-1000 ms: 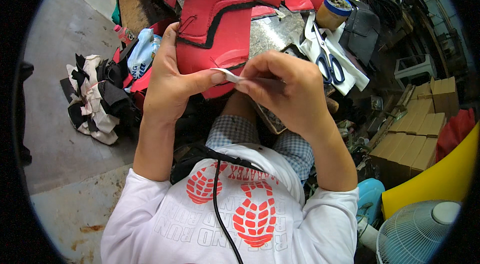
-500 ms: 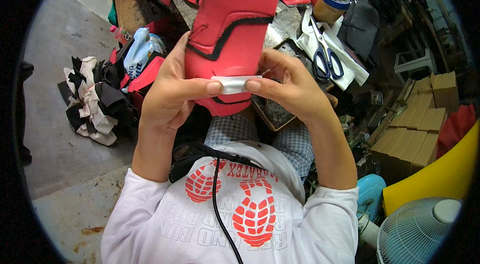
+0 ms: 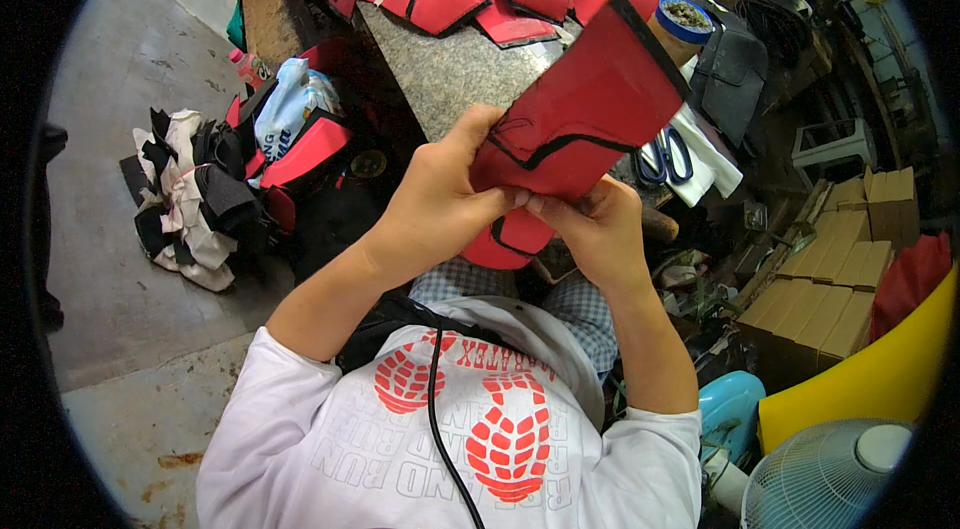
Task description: The person repeatedly picks up pink foam pieces with black outlines, applies white tape to edges, and trims excess tape with scissors. Finished pieces are placed on a nearby table.
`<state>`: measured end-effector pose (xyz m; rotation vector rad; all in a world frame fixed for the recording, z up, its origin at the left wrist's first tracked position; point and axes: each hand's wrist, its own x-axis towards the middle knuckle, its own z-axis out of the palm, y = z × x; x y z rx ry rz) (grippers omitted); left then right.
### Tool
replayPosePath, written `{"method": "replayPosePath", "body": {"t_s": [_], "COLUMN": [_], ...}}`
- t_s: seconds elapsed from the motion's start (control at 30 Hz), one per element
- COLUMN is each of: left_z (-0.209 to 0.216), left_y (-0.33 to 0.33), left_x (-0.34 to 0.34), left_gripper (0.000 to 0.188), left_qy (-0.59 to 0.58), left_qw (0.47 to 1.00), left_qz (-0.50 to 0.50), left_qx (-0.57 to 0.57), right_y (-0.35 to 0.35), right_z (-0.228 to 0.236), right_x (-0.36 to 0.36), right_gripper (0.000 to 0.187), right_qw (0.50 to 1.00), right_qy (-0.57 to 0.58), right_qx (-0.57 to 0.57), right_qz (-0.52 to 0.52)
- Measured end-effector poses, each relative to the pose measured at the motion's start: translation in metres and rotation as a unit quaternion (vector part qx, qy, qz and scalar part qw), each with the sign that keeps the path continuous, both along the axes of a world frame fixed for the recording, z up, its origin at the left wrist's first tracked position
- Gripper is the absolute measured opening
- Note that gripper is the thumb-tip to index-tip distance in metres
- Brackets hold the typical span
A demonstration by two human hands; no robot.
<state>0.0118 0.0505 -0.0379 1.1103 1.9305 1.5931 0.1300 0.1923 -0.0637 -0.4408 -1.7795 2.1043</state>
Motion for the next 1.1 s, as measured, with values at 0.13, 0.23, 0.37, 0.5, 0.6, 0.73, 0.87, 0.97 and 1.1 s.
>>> {"method": "replayPosePath", "body": {"t_s": [0.13, 0.23, 0.37, 0.5, 0.6, 0.73, 0.87, 0.97, 1.1], "left_z": [-0.01, -0.016, -0.027, -0.041, -0.046, -0.047, -0.054, -0.062, -0.067], "left_y": [0.016, 0.026, 0.033, 0.018, 0.005, 0.005, 0.013, 0.012, 0.01], "left_x": [0.004, -0.004, -0.057, -0.101, -0.107, -0.103, -0.101, -0.099, -0.096], "left_gripper": [0.043, 0.039, 0.049, 0.056, 0.059, 0.051, 0.045, 0.043, 0.044], "left_qy": [0.172, 0.185, 0.144, 0.191, 0.175, 0.174, 0.137, 0.148, 0.156], "left_qw": [0.984, 0.98, 0.98, 0.968, 0.967, 0.969, 0.974, 0.969, 0.963], "left_qz": [0.041, 0.043, 0.068, 0.078, 0.135, 0.12, 0.145, 0.166, 0.173], "left_qx": [-0.03, -0.052, -0.117, -0.142, -0.128, -0.126, -0.109, -0.112, -0.137], "right_y": [0.012, 0.023, 0.04, 0.047, 0.049, 0.054, 0.041, 0.027, 0.034], "right_z": [-0.007, -0.004, 0.003, -0.009, -0.017, 0.006, 0.024, 0.009, 0.003], "right_x": [-0.005, -0.004, 0.01, 0.032, 0.042, 0.039, 0.004, -0.027, -0.024], "right_gripper": [0.021, 0.025, 0.039, 0.039, 0.034, 0.034, 0.037, 0.037, 0.038], "right_qw": [0.958, 0.9, 0.827, 0.733, 0.736, 0.915, 0.89, 0.809, 0.764], "right_qy": [-0.027, -0.057, -0.104, -0.174, -0.155, -0.091, 0.096, 0.022, -0.063], "right_qx": [0.281, 0.425, 0.544, 0.656, 0.653, 0.367, 0.42, 0.579, 0.64], "right_qz": [-0.052, -0.075, -0.094, -0.044, -0.089, -0.144, -0.149, -0.102, -0.051]}}
